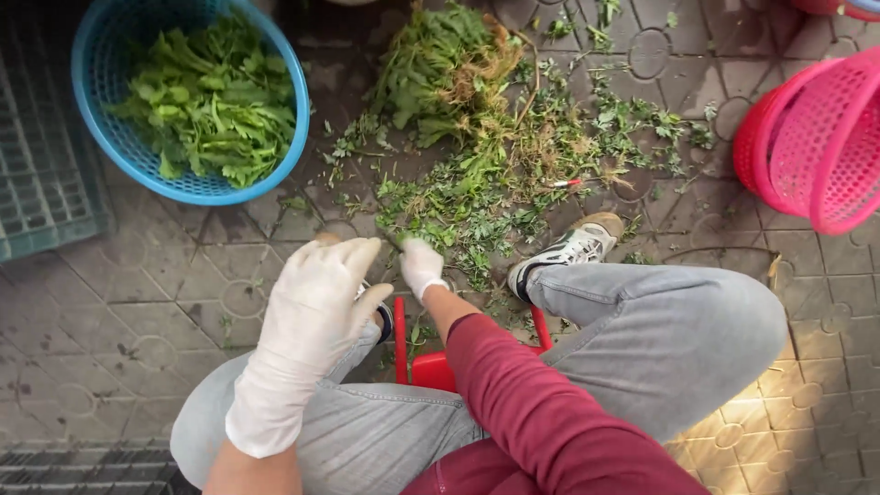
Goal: Trimming and sorting leafy greens by hand and with a small knife, removing roots and placing cleaned portions into a basket.
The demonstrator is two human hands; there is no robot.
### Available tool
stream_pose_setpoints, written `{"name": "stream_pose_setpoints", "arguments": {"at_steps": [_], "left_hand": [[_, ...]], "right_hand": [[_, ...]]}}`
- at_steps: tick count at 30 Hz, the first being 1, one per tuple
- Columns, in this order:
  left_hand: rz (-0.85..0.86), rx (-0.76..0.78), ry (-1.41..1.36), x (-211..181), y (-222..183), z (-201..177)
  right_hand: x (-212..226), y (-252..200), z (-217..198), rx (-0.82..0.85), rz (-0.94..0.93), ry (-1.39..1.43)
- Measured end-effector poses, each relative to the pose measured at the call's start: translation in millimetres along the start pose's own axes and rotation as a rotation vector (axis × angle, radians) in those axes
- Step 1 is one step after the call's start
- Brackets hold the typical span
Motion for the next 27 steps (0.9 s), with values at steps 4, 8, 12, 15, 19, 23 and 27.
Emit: {"name": "stream_pose_setpoints", "arguments": {"at_steps": [4, 8, 12, 15, 19, 23, 27], "left_hand": [[0.032, 0.055, 0.031, -28, 21, -5], [0.102, 0.006, 0.017, -46, 46, -11], [0.075, -0.012, -0.011, -46, 55, -17], [0.087, -0.026, -0.035, -47, 35, -24], [0.014, 0.043, 0.048, -29, 40, -33], [-0.056, 0.074, -0.009, -21, 5, -26], [-0.130, 0.067, 0.015, -2, -18, -9]], "right_hand": [[-95, -33, -89, -0.038, 0.250, 0.021], [-324, 26, -128, -0.483, 0.680, 0.411], [-419, 66, -211, -0.538, 0.679, 0.946], [-338, -4, -235, -0.356, 0.507, 1.213], [-148, 22, -309, -0.117, 0.138, 1.758], [-96, 27, -276, -0.382, 0.307, 1.597], [-166, 121, -195, -0.495, 0.447, 1.207]]}}
Point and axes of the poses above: each hand's wrist, its own y-axis towards the middle knuckle, its own z-axis out of the palm, x = y × z, the point moved 10 cm from there along y, towards the middle knuckle
